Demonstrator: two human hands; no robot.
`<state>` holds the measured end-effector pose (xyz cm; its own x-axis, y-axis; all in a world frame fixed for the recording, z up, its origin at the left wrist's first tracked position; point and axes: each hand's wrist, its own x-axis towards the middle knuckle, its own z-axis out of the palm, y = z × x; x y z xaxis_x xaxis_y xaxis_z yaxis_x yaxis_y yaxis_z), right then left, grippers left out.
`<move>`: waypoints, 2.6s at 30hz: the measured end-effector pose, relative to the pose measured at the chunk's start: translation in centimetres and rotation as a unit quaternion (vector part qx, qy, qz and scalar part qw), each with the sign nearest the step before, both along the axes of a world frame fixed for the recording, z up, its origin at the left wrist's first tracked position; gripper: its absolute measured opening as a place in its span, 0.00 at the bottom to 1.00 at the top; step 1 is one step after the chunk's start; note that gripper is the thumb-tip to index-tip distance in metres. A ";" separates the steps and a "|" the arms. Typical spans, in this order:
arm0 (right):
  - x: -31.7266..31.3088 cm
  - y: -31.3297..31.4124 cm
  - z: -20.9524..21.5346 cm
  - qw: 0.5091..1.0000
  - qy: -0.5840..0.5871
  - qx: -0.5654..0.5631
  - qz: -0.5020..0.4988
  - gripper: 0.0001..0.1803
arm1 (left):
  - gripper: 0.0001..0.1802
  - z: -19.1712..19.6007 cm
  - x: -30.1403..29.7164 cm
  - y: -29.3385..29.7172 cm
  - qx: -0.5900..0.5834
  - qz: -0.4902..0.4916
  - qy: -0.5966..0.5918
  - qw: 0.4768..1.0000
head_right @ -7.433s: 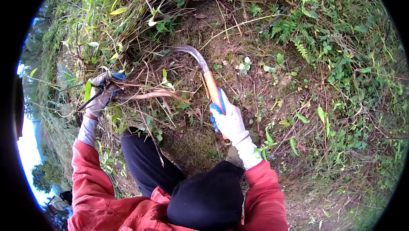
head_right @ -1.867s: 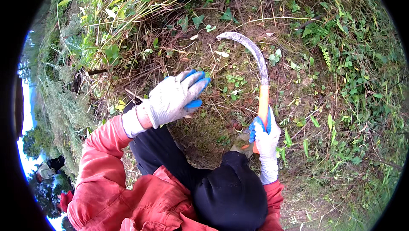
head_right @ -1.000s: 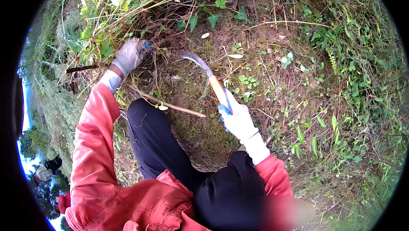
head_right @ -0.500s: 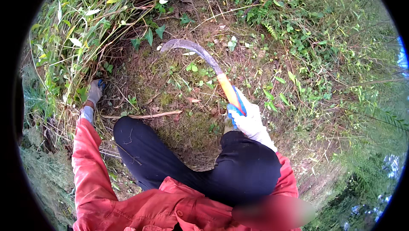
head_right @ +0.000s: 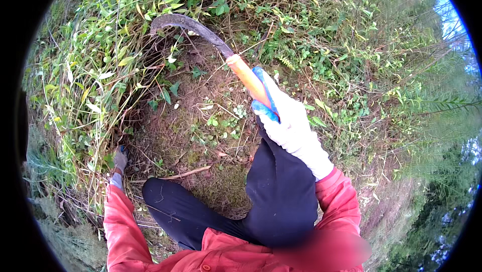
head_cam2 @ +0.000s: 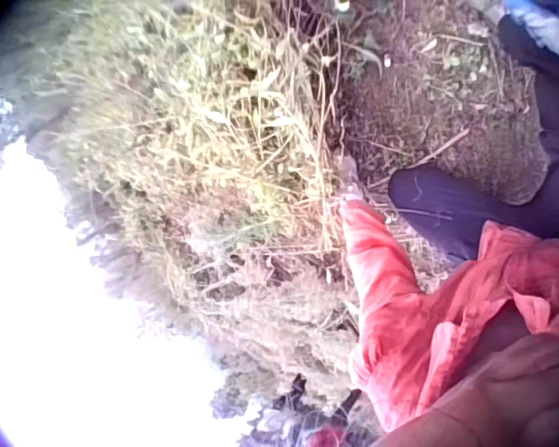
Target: The person uses a sickle to cut tall grass and weeds at the roots while kneeling on the ground, using their other hand to gather the cut vegetation.
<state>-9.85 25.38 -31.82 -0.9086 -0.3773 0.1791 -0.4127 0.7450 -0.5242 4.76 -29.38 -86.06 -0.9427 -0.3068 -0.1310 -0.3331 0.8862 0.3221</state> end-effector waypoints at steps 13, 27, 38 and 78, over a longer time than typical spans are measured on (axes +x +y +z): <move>-18.5 4.6 -10.3 0.759 -0.279 -0.538 -0.237 0.11 | 0.34 18.3 1.9 6.4 -0.266 0.135 -0.371 0.880; -30.1 -25.6 -14.8 0.930 -0.209 -0.129 0.272 0.33 | 0.27 46.6 -15.2 28.1 -0.111 0.067 -0.296 0.946; -32.5 -21.6 -11.9 0.851 -0.310 -0.291 0.309 0.28 | 0.35 52.6 -38.7 26.2 -0.200 0.042 0.130 0.970; -24.2 17.2 -9.0 0.989 -0.082 -0.099 -0.074 0.33 | 0.12 40.7 -51.5 35.7 -0.085 -0.200 0.181 0.959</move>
<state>-34.09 42.54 -40.78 -0.9740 -0.2110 0.0826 -0.2052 0.6665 -0.7167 -46.76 6.28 -45.33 -0.9636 0.1018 0.2474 0.1519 0.9694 0.1929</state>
